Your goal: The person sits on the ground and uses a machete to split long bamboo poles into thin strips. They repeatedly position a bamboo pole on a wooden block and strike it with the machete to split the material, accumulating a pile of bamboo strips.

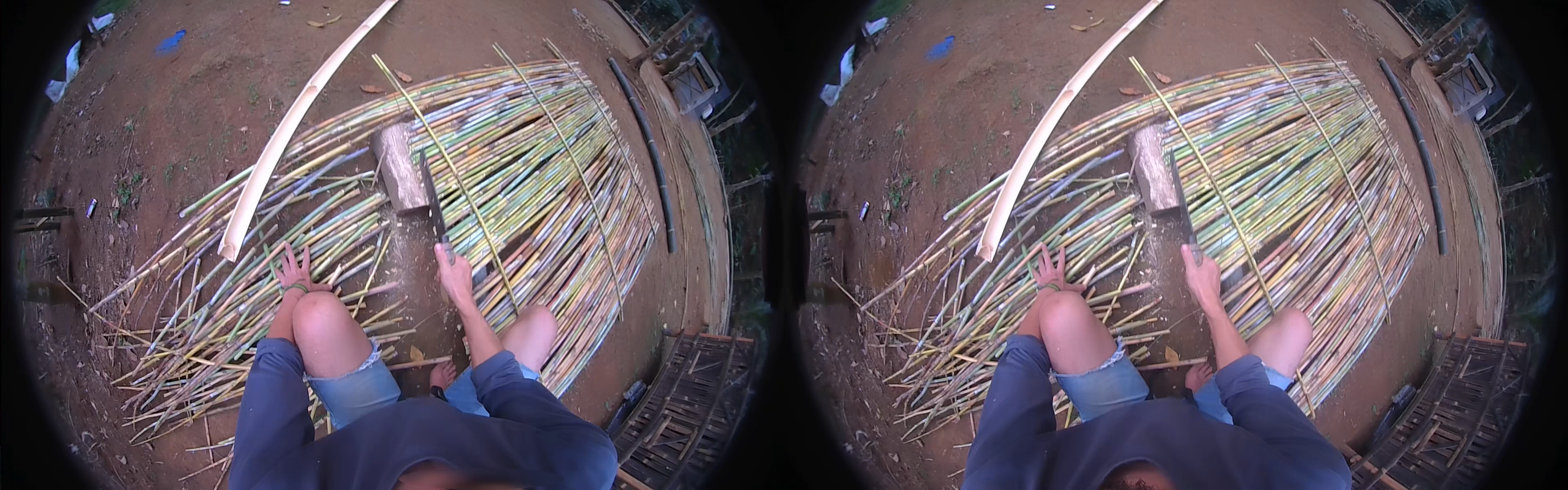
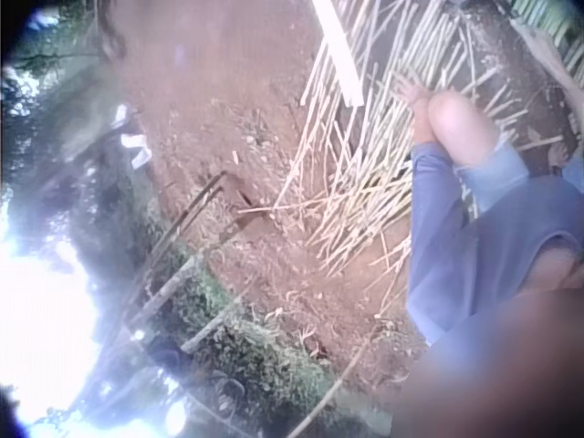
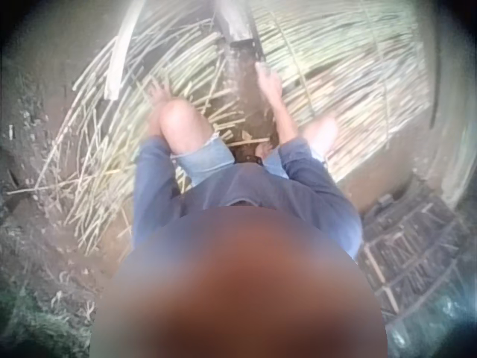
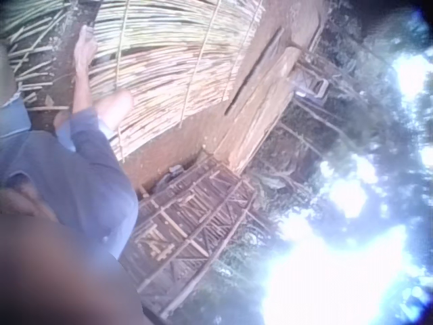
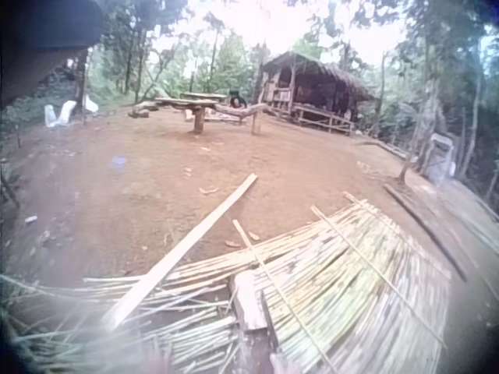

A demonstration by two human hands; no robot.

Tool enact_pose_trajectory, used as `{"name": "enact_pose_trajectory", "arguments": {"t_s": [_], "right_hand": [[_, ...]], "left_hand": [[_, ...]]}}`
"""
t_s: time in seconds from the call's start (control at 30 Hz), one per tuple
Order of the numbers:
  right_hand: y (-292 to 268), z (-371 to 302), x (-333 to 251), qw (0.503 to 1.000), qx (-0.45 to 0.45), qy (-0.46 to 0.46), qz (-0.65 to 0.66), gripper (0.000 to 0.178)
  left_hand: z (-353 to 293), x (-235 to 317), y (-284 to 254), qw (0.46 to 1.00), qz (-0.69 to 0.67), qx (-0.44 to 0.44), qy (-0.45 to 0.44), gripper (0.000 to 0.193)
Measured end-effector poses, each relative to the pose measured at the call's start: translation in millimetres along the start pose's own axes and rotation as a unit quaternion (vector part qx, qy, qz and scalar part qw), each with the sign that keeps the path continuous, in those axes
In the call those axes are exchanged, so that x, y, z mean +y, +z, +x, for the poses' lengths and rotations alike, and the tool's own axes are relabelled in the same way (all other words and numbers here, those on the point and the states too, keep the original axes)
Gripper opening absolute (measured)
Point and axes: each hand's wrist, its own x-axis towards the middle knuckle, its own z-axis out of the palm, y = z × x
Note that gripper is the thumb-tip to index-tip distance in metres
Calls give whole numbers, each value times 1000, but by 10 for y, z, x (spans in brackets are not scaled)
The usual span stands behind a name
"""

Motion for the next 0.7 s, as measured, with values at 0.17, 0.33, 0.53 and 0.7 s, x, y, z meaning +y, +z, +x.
{"name": "enact_pose_trajectory", "arguments": {"t_s": [0.17,0.33,0.53,0.7], "right_hand": [[-187,-116,-293,991,49,-103,76,55],[51,-98,138,996,-14,16,-88,54],[-120,-991,604,991,-70,97,-59,57],[108,-1199,828,946,-171,214,-176,54]], "left_hand": [[32,78,-96,999,20,-33,-13,145],[327,-4,247,1000,8,-8,-22,129],[444,-64,386,999,1,-26,-31,112],[408,-95,146,997,3,-69,-28,105]]}}
